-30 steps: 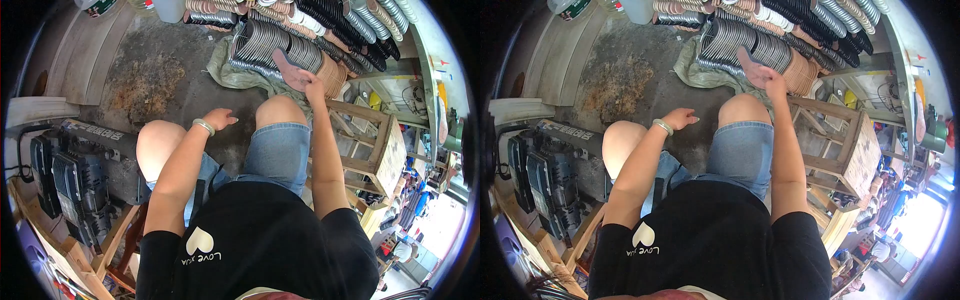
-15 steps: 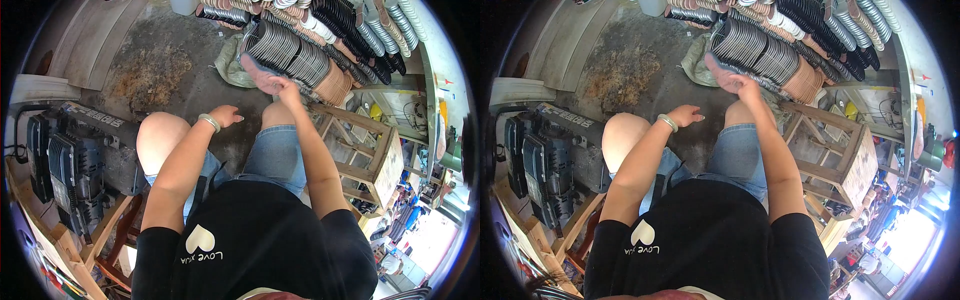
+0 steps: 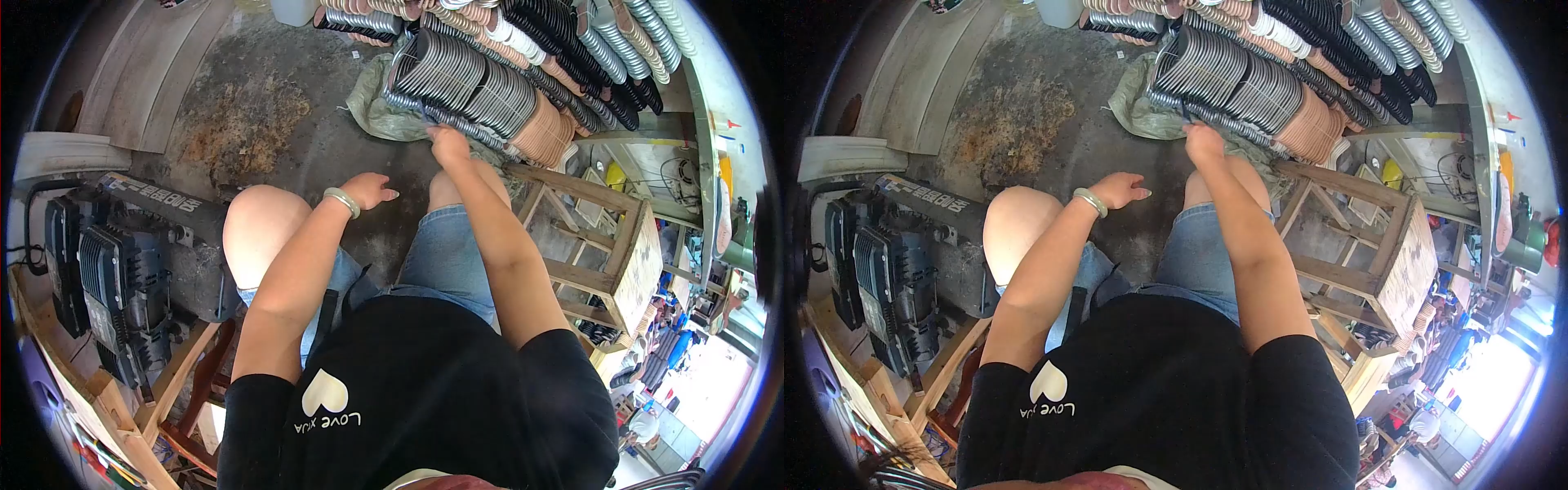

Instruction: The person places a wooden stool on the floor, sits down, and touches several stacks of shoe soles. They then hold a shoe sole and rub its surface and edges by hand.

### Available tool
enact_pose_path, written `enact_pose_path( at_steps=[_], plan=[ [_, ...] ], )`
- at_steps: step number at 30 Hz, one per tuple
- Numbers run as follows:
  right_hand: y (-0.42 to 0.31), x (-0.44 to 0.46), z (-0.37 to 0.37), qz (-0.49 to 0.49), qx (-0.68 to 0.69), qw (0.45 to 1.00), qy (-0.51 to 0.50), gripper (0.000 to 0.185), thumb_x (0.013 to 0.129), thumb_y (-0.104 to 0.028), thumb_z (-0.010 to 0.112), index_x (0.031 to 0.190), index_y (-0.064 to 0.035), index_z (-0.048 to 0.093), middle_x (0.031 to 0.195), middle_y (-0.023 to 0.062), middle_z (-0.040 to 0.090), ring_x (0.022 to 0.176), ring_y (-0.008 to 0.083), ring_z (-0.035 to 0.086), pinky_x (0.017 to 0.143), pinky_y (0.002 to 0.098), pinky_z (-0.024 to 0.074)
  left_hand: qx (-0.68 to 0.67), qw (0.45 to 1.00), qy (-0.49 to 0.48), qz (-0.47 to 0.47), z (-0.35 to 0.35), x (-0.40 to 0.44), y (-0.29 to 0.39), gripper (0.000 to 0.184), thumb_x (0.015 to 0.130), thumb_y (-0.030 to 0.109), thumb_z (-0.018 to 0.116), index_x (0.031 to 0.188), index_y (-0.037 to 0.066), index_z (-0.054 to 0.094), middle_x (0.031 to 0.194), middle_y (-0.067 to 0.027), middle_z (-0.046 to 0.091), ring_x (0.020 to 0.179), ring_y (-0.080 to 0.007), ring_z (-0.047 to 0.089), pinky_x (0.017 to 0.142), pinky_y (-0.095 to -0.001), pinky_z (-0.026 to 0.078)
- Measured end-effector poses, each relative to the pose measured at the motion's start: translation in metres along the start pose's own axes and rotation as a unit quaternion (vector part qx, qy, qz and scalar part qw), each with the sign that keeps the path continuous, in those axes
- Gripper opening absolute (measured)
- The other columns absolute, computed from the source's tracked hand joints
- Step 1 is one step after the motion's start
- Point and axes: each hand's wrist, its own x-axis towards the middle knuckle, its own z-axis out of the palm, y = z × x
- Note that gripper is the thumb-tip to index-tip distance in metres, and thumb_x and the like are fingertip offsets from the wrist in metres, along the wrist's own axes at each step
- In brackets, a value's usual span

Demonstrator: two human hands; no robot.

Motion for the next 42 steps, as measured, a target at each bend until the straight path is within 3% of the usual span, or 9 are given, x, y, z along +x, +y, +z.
enact_pose_path(
  at_steps=[7,16,20,29,33,35,36,39,42],
  plan=[
    [-0.036,-0.032,0.017,-0.162,-0.013,0.975,-0.152,0.023,0.076,-0.012,0.051,0.09,-0.0172,0.068,0.097,0.0097,0.062,0.091,0.0281,0.06,0.075,0.0395,0.0493,-0.002,1.0,-0.015,-0.009,-0.001,0.004,-0.001,0.06,0.083,0.038,0.057,0.123,-0.006,0.046,0.115,-0.0221,0.056,0.107,-0.0327,0.054,0.09,-0.0353,0.042],
    [-0.04,-0.038,0.025,-0.029,0.061,0.997,-0.033,0.03,0.074,-0.006,0.051,0.096,-0.0179,0.067,0.103,0.0106,0.061,0.092,0.0286,0.06,0.078,0.0383,0.0484,0.03,1.0,0.005,0.002,0.001,0.005,-0.005,0.055,0.083,0.035,0.057,0.121,-0.005,0.049,0.11,-0.0196,0.059,0.098,-0.0286,0.059,0.085,-0.034,0.044],
    [-0.049,-0.04,0.008,-0.093,-0.025,0.966,-0.242,0.027,0.069,-0.01,0.055,0.091,-0.0175,0.069,0.094,0.0135,0.064,0.087,0.0306,0.061,0.074,0.0391,0.0495,-0.088,0.995,0.007,-0.055,-0.018,-0.006,0.022,0.042,0.085,0.025,0.057,0.116,-0.004,0.054,0.098,-0.0116,0.063,0.082,-0.0178,0.059,0.075,-0.0284,0.046],
    [-0.045,-0.043,0.087,-0.226,0.122,0.914,-0.314,0.024,0.064,-0.004,0.055,0.08,-0.0123,0.07,0.076,0.0093,0.067,0.071,0.0263,0.065,0.059,0.0384,0.0497,-0.27,0.843,0.222,0.41,-0.105,-0.135,0.205,0.014,0.082,0.004,0.053,0.091,0.002,0.063,0.076,-0.0034,0.054,0.068,-0.0122,0.051,0.061,-0.0228,0.041],
    [-0.047,-0.036,0.067,-0.235,0.119,0.909,-0.322,0.026,0.06,-0.004,0.052,0.076,-0.0128,0.07,0.07,0.0067,0.066,0.067,0.0233,0.064,0.059,0.0378,0.0492,-0.27,0.632,-0.078,0.722,-0.144,-0.176,0.257,0.013,0.082,0.016,0.054,0.081,0.005,0.061,0.071,-0.0025,0.052,0.049,-0.0169,0.047,0.042,-0.0267,0.036],
    [-0.053,-0.031,0.052,-0.194,0.083,0.873,-0.44,0.039,0.065,-0.003,0.049,0.096,-0.0154,0.069,0.094,0.008,0.066,0.086,0.0269,0.062,0.072,0.038,0.0484,-0.335,0.662,0.051,0.668,-0.126,-0.204,0.27,0.012,0.086,0.023,0.052,0.082,0.012,0.057,0.084,-0.0052,0.052,0.077,-0.0208,0.05,0.063,-0.0327,0.043],
    [-0.052,-0.033,0.057,-0.196,0.082,0.874,-0.437,0.039,0.065,-0.003,0.049,0.096,-0.0154,0.069,0.094,0.008,0.066,0.086,0.0269,0.062,0.072,0.038,0.0484,-0.338,0.586,0.005,0.737,-0.123,-0.187,0.266,0.027,0.09,0.037,0.052,0.108,0.02,0.063,0.101,-0.0097,0.051,0.078,-0.0157,0.048,0.065,-0.0255,0.04],
    [-0.053,-0.041,0.054,-0.206,0.131,0.913,-0.327,0.02,0.059,-0.006,0.052,0.067,-0.0136,0.069,0.064,0.0062,0.065,0.063,0.0237,0.063,0.056,0.0369,0.0482,-0.397,0.581,-0.003,0.71,-0.118,-0.191,0.276,0.019,0.089,0.033,0.054,0.096,0.02,0.066,0.088,-0.0068,0.045,0.062,-0.0133,0.038,0.054,-0.0228,0.033],
    [-0.056,-0.04,0.042,-0.2,0.086,0.898,-0.382,0.04,0.065,-0.001,0.049,0.096,-0.0173,0.069,0.091,0.0069,0.067,0.085,0.0259,0.062,0.072,0.0379,0.0483,-0.364,0.618,-0.042,0.696,-0.125,-0.192,0.275,0.022,0.089,0.038,0.053,0.094,0.022,0.067,0.089,-0.0081,0.046,0.061,-0.0126,0.039,0.053,-0.0219,0.034]
  ],
)
